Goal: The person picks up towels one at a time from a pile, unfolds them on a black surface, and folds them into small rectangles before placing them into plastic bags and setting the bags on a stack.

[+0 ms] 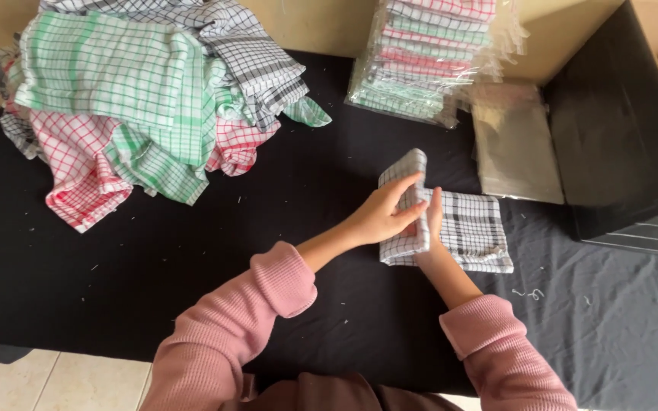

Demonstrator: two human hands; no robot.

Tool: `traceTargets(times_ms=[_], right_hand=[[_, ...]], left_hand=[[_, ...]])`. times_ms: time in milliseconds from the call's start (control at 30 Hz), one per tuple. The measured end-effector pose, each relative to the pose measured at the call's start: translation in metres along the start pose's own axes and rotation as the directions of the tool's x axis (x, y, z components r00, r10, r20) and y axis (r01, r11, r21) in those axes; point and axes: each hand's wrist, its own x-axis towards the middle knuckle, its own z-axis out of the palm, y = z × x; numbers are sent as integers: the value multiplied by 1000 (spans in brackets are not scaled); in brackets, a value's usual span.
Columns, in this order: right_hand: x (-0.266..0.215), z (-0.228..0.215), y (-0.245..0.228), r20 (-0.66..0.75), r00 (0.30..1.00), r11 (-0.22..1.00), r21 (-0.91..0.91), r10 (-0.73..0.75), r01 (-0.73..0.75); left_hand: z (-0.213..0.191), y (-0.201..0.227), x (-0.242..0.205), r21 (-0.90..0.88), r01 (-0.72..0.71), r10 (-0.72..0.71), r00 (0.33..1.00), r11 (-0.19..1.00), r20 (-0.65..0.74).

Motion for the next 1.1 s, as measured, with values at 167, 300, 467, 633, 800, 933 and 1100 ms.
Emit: traceTargets(times_ms=[167, 300, 467, 633, 800, 933, 1100], right_hand=[[-32, 50, -24, -68, 995, 996, 61, 67, -63], [-37, 62, -41, -137, 981, 983, -108, 136, -152], [-38, 66, -67, -238, 949, 909, -313, 207, -276], [42, -41, -91, -301, 930, 772, -532, 211, -348], [12, -23, -97, -162, 986, 578, -809, -43, -108], [29, -60, -91, -30, 979, 322, -946, -204, 38], [23, -53, -85, 154, 932, -43, -988, -329, 148]], left_hand=[[-1, -22, -11, 10, -52, 52, 992, 999, -111], [-6, -43, -25, 182, -346, 342, 938, 920, 52], [11, -55, -28, 426, -415, 330, 907, 804, 261], [27, -61, -28, 535, -374, 236, 921, 758, 310], [33, -63, -23, 543, -344, 164, 921, 766, 353], [37, -56, -18, 545, -338, 131, 915, 767, 383], [51, -68, -19, 571, -337, 131, 919, 749, 371]])
